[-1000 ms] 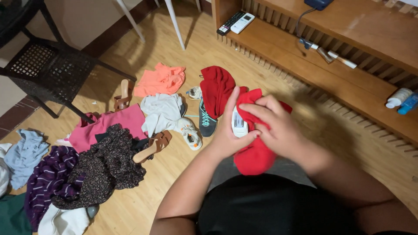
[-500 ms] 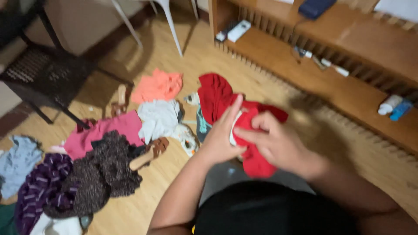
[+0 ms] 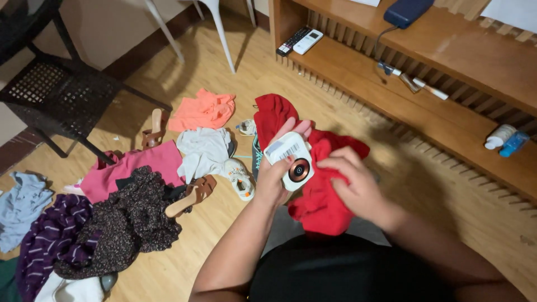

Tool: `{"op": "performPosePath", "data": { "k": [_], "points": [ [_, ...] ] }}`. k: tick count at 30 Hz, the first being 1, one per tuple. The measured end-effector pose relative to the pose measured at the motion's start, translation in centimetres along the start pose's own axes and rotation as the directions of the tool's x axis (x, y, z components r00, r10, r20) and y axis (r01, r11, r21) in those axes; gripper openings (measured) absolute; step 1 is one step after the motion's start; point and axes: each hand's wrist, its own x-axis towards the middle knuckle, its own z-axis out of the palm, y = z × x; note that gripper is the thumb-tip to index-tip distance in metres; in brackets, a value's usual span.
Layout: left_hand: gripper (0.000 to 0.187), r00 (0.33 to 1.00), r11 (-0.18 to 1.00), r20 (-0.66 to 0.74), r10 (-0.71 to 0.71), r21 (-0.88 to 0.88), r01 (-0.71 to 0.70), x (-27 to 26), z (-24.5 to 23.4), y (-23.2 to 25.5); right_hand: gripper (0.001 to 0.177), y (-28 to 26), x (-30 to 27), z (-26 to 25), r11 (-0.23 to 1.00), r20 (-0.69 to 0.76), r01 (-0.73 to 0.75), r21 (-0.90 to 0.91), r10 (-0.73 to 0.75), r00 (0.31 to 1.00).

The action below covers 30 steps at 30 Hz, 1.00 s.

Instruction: The person sits on the floor and uses a red cloth to wipe a small green jar, a red spherical object, and a white rectangular device. They handle each item individually, wiping all sides before placing them back on the wooden shelf.

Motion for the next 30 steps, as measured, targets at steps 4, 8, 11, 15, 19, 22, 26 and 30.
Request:
{"op": "performPosePath", "data": {
  "k": [4,8,11,15,19,22,26,30],
  "points": [
    [0.083,0.996,0.995,0.015,0.09,-0.038,-0.089,0.1,0.9,-0.2,0.046,-0.3,0.1,0.7,0.984,0.027,-0.036,0.172,0.031,0.999],
    [0.081,0.996,0.99,0.037,0.084,0.114,-0.088,0.2,0.0,-1.4,0.055,-1.2,0.9,0.7,0.974,0.029,-0.034,0.225,0.029,0.999],
    [0.069,0.989,0.902,-0.144,-0.017,0.425,0.078,-0.7,-1.4,-2.1,0.059,-0.8,1.2,0.4,0.976,0.029,-0.027,0.215,0.021,0.999],
    [0.066,0.961,0.673,-0.271,-0.048,0.702,0.231,-0.7,-1.2,-1.2,0.06,0.6,1.9,0.0,0.984,0.076,-0.023,0.174,0.01,0.997],
    [0.05,0.919,0.888,-0.395,-0.014,0.417,0.193,-0.3,-5.4,-4.7,0.058,-1.9,2.9,-2.5,0.994,0.122,-0.061,0.091,0.049,0.991],
    [0.049,0.909,0.919,-0.416,-0.039,0.341,0.196,0.1,-5.0,-4.6,0.049,-3.2,4.1,-4.7,0.959,-0.035,-0.271,-0.083,0.269,0.962],
    [0.065,0.988,0.622,-0.154,0.001,0.774,0.12,0.2,-2.9,-2.9,0.056,-3.3,4.6,-3.3,0.983,-0.016,0.032,0.178,-0.03,0.999],
    [0.06,0.996,0.429,0.07,0.047,0.9,-0.083,0.6,-1.7,-1.7,0.05,-5.1,4.2,-1.5,0.912,0.061,0.394,-0.117,-0.39,0.919]
  ]
}}
